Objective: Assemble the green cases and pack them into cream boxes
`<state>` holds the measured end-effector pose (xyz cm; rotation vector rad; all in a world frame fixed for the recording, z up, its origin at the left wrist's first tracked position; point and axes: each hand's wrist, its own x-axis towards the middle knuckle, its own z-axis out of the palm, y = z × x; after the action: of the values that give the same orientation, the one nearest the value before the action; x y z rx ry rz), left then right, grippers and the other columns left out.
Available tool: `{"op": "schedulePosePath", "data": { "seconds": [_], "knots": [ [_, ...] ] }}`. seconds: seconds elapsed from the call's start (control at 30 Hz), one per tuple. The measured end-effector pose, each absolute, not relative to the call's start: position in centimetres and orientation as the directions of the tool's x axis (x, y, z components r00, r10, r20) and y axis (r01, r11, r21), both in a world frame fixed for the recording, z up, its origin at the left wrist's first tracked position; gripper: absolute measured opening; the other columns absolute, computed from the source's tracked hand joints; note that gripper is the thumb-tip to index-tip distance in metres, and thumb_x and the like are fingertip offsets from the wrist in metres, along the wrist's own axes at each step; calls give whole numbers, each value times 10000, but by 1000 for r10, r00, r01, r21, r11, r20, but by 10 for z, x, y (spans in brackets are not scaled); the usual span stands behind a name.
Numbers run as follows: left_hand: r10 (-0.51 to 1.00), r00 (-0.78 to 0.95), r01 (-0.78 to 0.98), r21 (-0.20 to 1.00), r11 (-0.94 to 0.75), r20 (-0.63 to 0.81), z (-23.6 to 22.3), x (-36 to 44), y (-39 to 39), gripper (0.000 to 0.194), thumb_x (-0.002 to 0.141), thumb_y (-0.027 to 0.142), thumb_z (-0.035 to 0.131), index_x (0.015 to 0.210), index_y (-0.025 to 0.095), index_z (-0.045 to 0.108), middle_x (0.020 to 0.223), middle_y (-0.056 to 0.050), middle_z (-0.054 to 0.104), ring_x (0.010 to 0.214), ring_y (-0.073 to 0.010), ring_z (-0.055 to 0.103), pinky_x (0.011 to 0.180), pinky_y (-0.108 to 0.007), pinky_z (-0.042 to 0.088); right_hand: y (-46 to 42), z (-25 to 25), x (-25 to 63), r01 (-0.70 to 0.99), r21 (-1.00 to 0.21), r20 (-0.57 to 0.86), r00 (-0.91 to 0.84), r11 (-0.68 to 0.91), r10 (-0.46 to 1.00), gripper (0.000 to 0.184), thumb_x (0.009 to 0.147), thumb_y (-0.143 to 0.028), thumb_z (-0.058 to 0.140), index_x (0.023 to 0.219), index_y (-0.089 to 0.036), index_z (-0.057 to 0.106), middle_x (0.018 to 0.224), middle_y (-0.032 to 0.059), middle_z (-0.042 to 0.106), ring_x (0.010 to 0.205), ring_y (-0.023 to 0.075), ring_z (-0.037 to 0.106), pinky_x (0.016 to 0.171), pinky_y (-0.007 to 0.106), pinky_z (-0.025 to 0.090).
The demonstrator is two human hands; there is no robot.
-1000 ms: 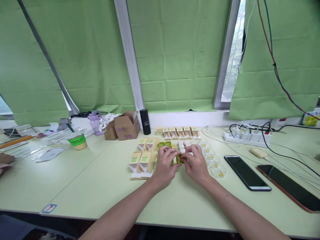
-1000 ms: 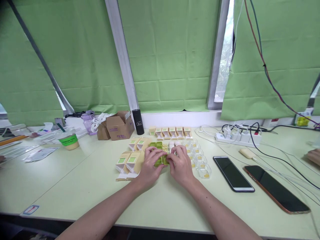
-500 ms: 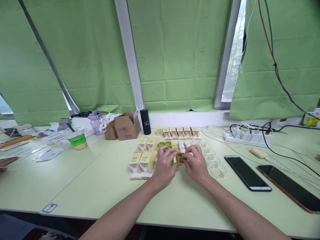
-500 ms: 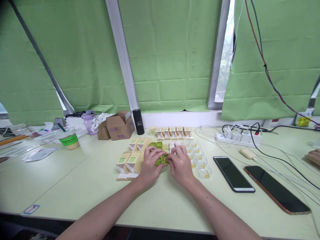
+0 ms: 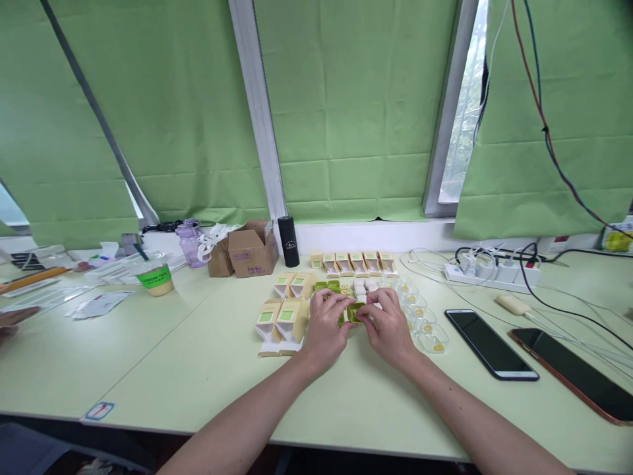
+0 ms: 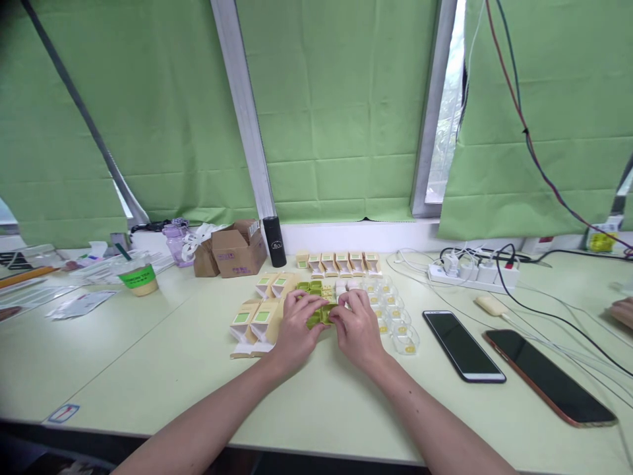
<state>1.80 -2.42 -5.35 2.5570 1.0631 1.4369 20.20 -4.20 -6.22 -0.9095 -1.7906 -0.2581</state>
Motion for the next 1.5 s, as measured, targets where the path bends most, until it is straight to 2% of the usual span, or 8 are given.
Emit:
{"op": "schedulePosePath", "data": {
  "seconds": [0.57, 0.7, 0.83, 1.07, 1.27, 1.5],
  "knots": [
    [568, 320, 587, 312, -747, 758, -55, 17, -21, 502, 814, 74, 783, 1271, 271, 715, 1204, -62, 725, 1207, -316, 483, 1048, -540, 483, -43, -62, 202, 673, -231, 889, -148, 702, 434, 183, 938, -60, 605, 900, -219, 688, 959, 72, 558, 996, 257, 487, 820, 399, 493],
    [633, 252, 611, 388, -691, 732, -52, 15, -17, 452, 819, 83, 779, 1227, 276, 738, 1183, -56, 729, 1213, -312, 489, 1067, -536, 472, -45, -60, 200, 667, -218, 900, -145, 712, 411, 160, 946, -86, 616, 917, -223, 693, 966, 76, 568, 996, 259, 504, 831, 408, 503],
    [706, 95, 619, 514, -594, 701, -47, 12, -14, 448, 820, 152, 816, 1238, 286, 729, 1224, -50, 710, 1259, -303, 488, 1117, -516, 446, -45, -58, 202, 663, -239, 905, -113, 709, 411, 176, 961, -91, 588, 945, -234, 690, 982, 80, 630, 1015, 263, 542, 848, 411, 512],
    [750, -41, 561, 637, -529, 660, -42, 9, -12, 432, 879, 262, 777, 1303, 283, 697, 1222, -75, 692, 1258, -283, 523, 1116, -476, 464, -33, -68, 205, 739, -221, 831, -199, 637, 520, 217, 969, -85, 568, 878, -233, 698, 858, 38, 740, 961, 249, 591, 830, 378, 476],
    [766, -62, 551, 662, -508, 640, -45, 8, -10, 438, 899, 296, 754, 1330, 270, 681, 1213, -84, 682, 1262, -272, 540, 1121, -463, 466, -22, -74, 196, 844, -144, 735, -258, 516, 627, 217, 884, -42, 650, 806, -229, 725, 907, 48, 748, 1077, 273, 561, 935, 398, 430],
    [765, -64, 534, 670, -516, 641, -45, 8, -10, 450, 896, 303, 757, 1337, 257, 678, 1223, -94, 669, 1265, -283, 538, 1139, -489, 446, -12, -72, 188, 888, -25, 683, -320, 459, 656, 193, 823, -30, 688, 783, -210, 746, 1031, 99, 715, 1180, 314, 511, 990, 460, 423]
  ]
}}
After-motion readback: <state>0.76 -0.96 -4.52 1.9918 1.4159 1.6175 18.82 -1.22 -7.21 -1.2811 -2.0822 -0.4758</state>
